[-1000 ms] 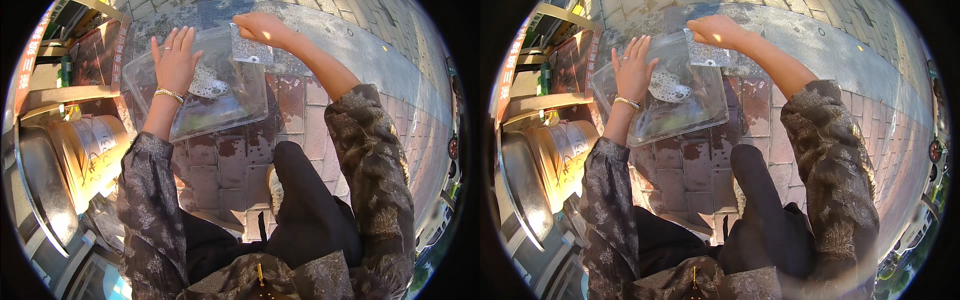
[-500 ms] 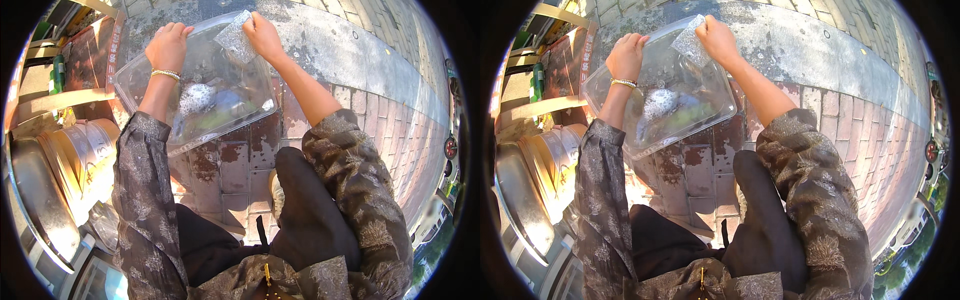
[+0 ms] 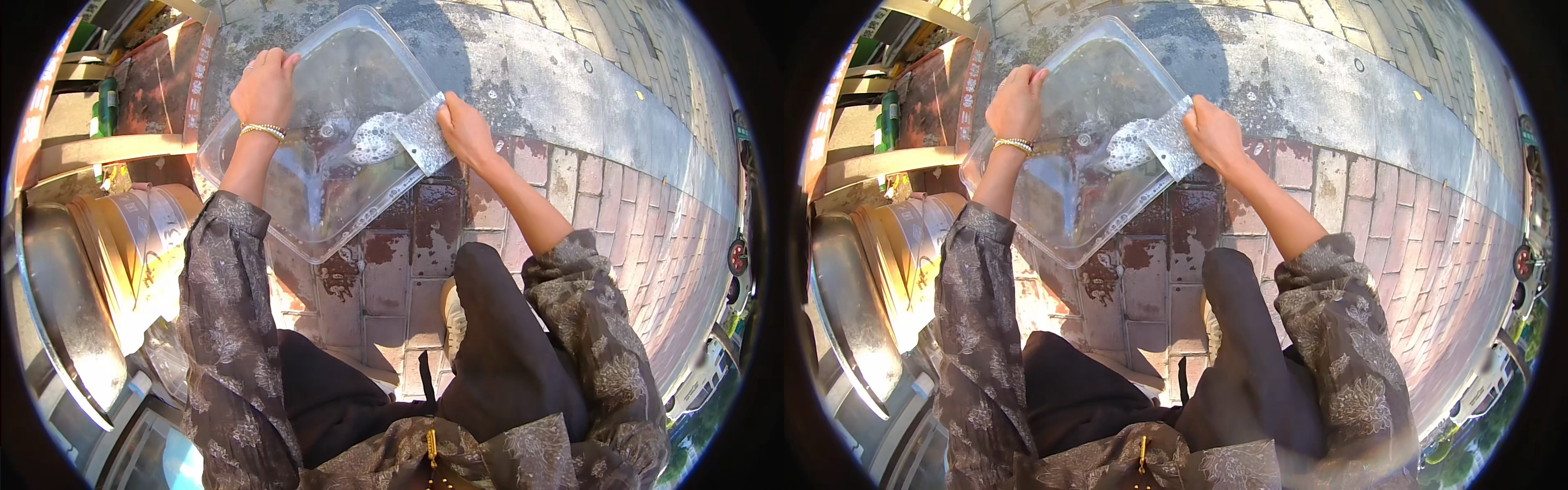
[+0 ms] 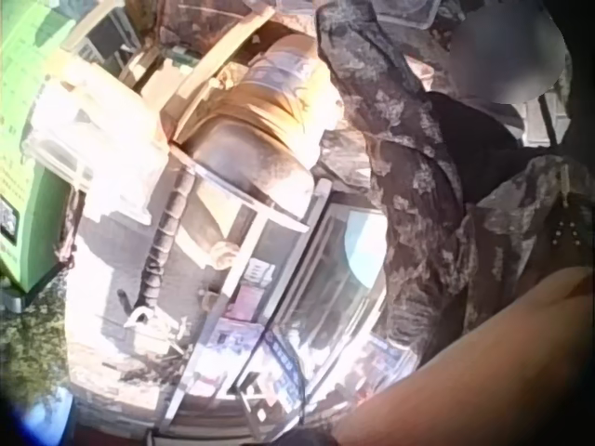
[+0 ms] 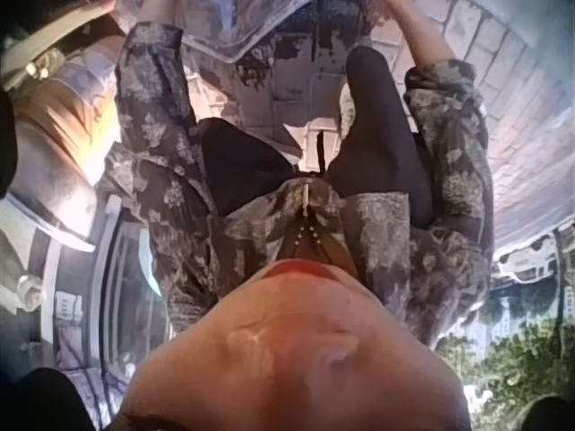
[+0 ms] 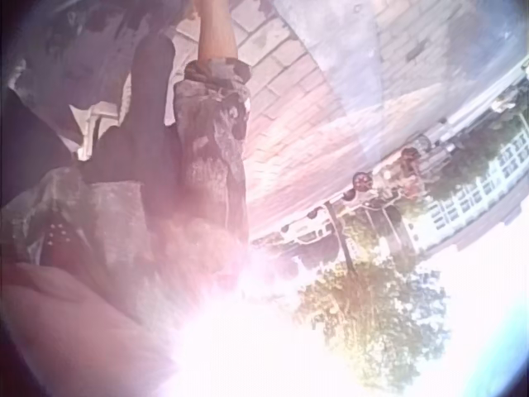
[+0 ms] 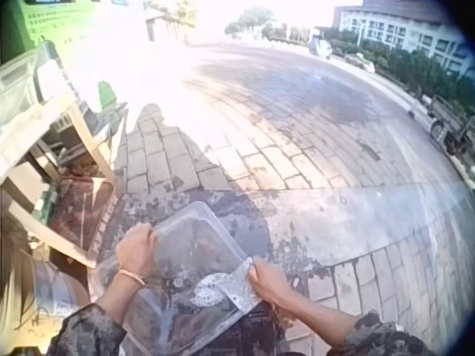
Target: The person scrubs a transparent plastic container with a soapy sponge, rinses it with water, and continues scrubbing to remove residue.
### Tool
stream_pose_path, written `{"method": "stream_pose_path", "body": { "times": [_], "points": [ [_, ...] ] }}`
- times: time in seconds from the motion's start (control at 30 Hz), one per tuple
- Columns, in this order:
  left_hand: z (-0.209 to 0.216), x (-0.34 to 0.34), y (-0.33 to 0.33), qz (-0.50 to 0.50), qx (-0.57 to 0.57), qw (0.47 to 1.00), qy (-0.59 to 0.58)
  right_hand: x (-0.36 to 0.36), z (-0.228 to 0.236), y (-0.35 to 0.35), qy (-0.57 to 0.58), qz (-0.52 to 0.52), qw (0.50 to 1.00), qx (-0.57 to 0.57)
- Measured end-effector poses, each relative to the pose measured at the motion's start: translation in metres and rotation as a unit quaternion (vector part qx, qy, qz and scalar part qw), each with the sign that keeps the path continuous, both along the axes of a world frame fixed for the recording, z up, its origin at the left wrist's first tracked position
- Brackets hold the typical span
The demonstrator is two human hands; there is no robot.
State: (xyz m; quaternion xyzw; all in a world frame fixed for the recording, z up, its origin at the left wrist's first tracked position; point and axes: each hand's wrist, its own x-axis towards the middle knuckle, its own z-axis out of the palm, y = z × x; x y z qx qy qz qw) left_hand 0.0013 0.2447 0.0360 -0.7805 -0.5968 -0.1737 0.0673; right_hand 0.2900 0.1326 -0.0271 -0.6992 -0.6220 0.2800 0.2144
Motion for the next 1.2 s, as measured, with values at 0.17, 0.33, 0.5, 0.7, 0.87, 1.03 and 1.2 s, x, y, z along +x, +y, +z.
{"method": "stream_pose_path", "body": {
  "times": [0.17,0.33,0.5,0.7,0.87,1.03,1.2],
  "points": [
    [0.008,-0.004,-0.004,-0.024,-0.056,0.998,0.016,-0.052,0.044,0.128,-0.029,0.043,0.992,0.118],
    [0.005,-0.017,-0.005,0.062,-0.085,0.994,0.030,-0.051,0.035,0.120,-0.050,0.077,0.993,0.068],
    [0.002,-0.024,-0.009,0.129,-0.084,0.988,0.021,-0.014,0.020,0.052,-0.041,0.024,0.999,0.004],
    [-0.004,-0.052,-0.009,0.069,-0.137,0.988,-0.022,0.009,-0.008,0.036,0.045,-0.089,0.994,-0.048],
    [-0.004,-0.085,-0.024,-0.017,-0.296,0.920,-0.256,-0.001,-0.033,0.061,0.126,-0.170,0.977,-0.023],
    [0.001,-0.072,-0.061,0.060,-0.294,0.897,-0.324,-0.031,-0.028,0.051,0.129,-0.235,0.963,-0.006],
    [-0.009,-0.076,-0.061,0.137,-0.291,0.863,-0.389,-0.071,-0.019,-0.007,0.141,-0.196,0.968,-0.067]
  ]
}}
